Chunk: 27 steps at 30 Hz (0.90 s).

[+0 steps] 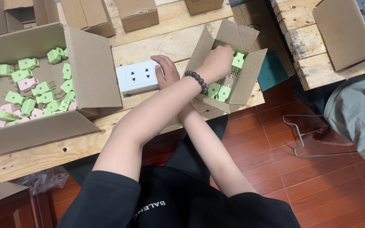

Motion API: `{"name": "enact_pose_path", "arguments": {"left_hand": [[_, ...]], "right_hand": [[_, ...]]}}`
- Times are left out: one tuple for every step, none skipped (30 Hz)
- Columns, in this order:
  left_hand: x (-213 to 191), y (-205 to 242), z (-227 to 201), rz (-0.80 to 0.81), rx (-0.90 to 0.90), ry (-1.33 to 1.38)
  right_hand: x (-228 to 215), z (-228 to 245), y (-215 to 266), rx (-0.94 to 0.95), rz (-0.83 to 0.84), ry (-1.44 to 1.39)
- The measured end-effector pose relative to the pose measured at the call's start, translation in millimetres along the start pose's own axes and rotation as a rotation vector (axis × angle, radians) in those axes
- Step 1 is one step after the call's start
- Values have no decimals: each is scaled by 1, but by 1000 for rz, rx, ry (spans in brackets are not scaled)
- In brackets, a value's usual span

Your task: The person picks up small green and pink electrical components from a large cardboard box, inserts them into a white multi-socket adapter, and then places the adapter into a smaller cardboard box. The process is repeated multiple times throughout the video.

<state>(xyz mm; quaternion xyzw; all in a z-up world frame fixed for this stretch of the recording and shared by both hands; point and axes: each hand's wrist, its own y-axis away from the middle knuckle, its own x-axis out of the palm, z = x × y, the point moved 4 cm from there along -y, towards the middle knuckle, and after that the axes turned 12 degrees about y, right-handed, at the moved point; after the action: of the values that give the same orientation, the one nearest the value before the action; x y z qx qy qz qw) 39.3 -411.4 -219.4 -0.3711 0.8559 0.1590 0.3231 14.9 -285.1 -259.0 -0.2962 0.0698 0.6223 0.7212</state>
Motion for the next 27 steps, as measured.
{"name": "enact_pose_path", "arguments": {"left_hand": [[0, 5, -3, 1, -1, 0], [0, 10, -7, 19, 6, -2], [-1, 15, -11, 36, 12, -2], [-1, 14, -10, 35, 10, -2], [-1, 13, -9, 54, 1, -8], [-1, 13, -8, 73, -9, -14], [-16, 27, -21, 66, -12, -15], [-30, 41, -34, 102, -8, 21], [-44, 55, -47, 137, -6, 57], [-66, 69, -55, 129, -9, 56], [-88, 85, -66, 118, 64, 88], [-110, 102, -76, 107, 137, 119], [-126, 108, -69, 93, 127, 117], [-145, 115, -63, 24, 148, 132], [-165, 125, -56, -49, 164, 146], [-192, 135, -30, -68, 151, 142], [-225, 150, -9, -206, 248, 98], [-257, 167, 13, -341, 345, 49], [-288, 188, 28, -360, 330, 42], [-317, 209, 48, -361, 124, -50], [-347, 232, 68, -356, -80, -138], [-363, 252, 91, -373, -95, -140], [-379, 270, 116, -362, -172, -136], [-395, 288, 141, -351, -249, -131], [-400, 299, 163, -362, -255, -133], [-401, 310, 190, -269, -389, -172], [-402, 321, 217, -172, -523, -207]], "right_hand": [[0, -1, 0, 1, 0, -1], [1, -2, 0, -4, 2, 13], [2, -2, 0, -9, 6, 29], [1, -2, 1, -10, 7, 28], [1, -2, 0, -9, 4, 31], [0, -1, 0, -9, 0, 33], [4, -10, -1, -15, 5, 32], [8, -17, -3, -31, -17, 38], [12, -24, -4, -46, -37, 43], [21, -45, -8, -53, -31, 41], [32, -64, -9, -64, -56, 53], [42, -84, -11, -75, -80, 66], [38, -75, -10, -84, -69, 58], [33, -66, -9, -81, -84, 63], [31, -55, -9, -82, -95, 65], [26, -43, -7, -94, -79, 54], [21, -32, -5, -89, -99, 61], [16, -21, -3, -83, -120, 68], [15, -17, -3, -96, -101, 58], [14, -13, -3, -81, -101, 88], [11, -10, -3, -66, -103, 121], [11, -4, -2, -80, -86, 112], [10, 0, -1, -60, -76, 124], [9, 3, -2, -39, -65, 136], [9, 4, -2, -49, -58, 132], [9, 4, -2, -68, -67, 140], [9, 4, -2, -85, -76, 148]]}}
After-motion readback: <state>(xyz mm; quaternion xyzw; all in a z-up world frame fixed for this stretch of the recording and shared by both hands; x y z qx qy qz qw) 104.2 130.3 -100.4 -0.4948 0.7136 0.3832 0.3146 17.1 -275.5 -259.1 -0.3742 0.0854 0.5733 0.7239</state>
